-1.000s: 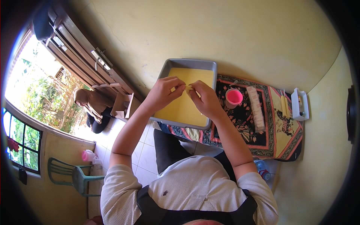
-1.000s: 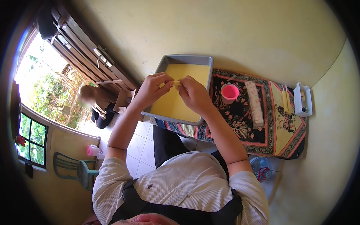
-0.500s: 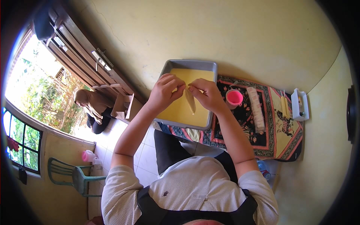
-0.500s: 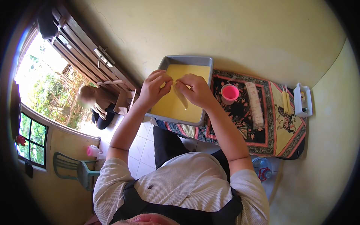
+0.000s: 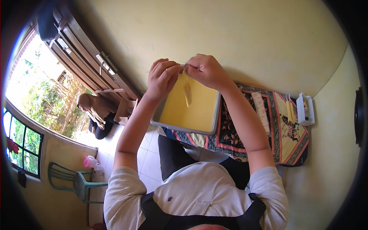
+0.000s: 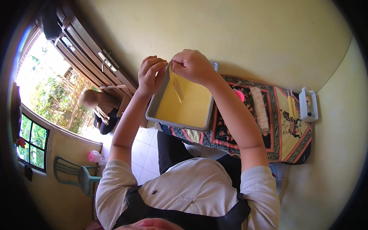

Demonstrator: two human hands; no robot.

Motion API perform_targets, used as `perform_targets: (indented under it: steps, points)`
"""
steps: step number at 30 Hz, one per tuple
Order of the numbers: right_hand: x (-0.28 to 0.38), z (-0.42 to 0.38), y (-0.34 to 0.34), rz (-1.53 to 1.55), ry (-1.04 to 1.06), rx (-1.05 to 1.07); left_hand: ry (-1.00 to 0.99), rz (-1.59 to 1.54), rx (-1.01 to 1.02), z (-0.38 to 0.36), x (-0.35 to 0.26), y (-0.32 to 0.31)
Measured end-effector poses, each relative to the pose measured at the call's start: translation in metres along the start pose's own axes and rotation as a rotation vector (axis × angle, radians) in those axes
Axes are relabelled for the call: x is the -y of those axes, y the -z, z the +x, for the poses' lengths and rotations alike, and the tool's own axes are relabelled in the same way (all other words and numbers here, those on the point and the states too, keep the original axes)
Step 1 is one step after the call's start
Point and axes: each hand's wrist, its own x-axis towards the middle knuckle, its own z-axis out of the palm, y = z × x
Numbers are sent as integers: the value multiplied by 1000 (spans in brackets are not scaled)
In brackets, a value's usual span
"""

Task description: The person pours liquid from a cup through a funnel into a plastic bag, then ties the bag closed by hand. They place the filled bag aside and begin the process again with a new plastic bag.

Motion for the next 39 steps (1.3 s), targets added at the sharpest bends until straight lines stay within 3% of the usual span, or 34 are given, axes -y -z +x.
perform_targets:
  steps: [2,5,9,17,21,26,29,33,39]
  points:
    - [2,4,0,-11,24,-11,-66,70,-10,-11,9,-6]
    - [-4,12,-6,11,27,-30,-341,311,-114,-6,4,-3]
    - [-10,18,-7,52,-109,-33,-342,343,10,1,9,-1]
    - [-34,-2,0,240,-420,24,-581,396,213,22,3,15]
    - [-56,-23,-18,542,-500,-41,-568,356,231,25,3,21]
    - [-62,-49,-39,569,-571,-124,-598,199,376,9,-3,12]
    - [-58,-51,-38,508,-606,-178,-507,153,404,6,-11,9]
    - [-52,-47,-32,437,-659,-202,-511,162,411,13,-16,7]
    - [-68,-53,-35,562,-677,-165,-465,156,373,14,-13,7]
